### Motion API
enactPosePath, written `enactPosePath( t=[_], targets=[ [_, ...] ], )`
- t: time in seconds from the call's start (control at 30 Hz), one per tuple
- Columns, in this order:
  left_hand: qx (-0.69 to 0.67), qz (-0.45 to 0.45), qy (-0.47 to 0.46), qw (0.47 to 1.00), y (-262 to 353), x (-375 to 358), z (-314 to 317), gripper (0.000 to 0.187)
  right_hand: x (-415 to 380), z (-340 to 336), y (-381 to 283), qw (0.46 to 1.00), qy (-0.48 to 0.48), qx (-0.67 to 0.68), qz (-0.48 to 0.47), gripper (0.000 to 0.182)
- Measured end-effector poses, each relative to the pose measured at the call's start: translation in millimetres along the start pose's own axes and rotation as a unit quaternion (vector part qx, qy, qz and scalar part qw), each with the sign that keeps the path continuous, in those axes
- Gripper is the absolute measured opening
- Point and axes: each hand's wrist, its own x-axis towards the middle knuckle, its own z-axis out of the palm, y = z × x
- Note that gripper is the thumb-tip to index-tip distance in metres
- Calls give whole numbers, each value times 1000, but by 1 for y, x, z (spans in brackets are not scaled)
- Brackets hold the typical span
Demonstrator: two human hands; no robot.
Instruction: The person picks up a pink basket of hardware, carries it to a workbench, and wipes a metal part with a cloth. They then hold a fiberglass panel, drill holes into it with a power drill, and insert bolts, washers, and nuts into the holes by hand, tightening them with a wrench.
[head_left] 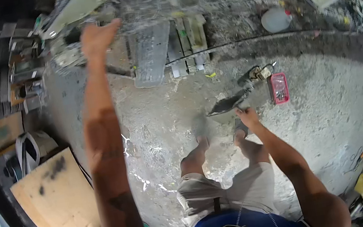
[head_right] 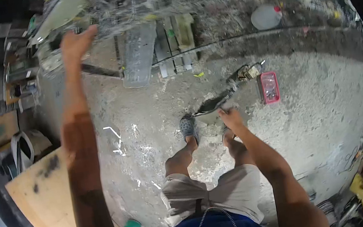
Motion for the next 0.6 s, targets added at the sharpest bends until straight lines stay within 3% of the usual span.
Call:
enactPosePath(
  t=[0.07,0.13,0.17,0.2,0.23,0.3,0.4,0.47,0.5,0.57,0.6],
  targets=[
    [-20,37,90,995,-24,25,15,99,40,9,-10,999,-36,30,8,54],
    [-27,48,87,995,-29,18,5,104,102,42,23,996,-55,71,-24,55],
    [-25,27,-1,999,-14,-6,-18,103,140,58,41,993,-57,74,-65,55],
    [-22,103,90,990,-31,-2,-14,100,167,63,44,989,-88,106,-62,53],
    [-65,137,51,987,-29,-19,-24,104,186,66,45,981,-119,139,-57,52],
    [15,168,126,978,-17,-60,-30,101,221,59,36,979,-131,148,-51,50],
    [-31,218,156,963,0,-144,5,94,289,52,41,974,-151,155,-67,44],
    [-83,254,148,952,29,-208,53,87,323,38,41,967,-186,157,-82,44],
    [-217,293,-85,927,11,-205,67,52,337,32,42,959,-212,168,-89,44],
    [-139,299,-1,944,-26,-235,142,95,360,32,48,963,-168,183,-105,41],
    [-88,378,-71,919,-35,-231,172,89,372,36,55,961,-144,198,-128,42]
  ],
)
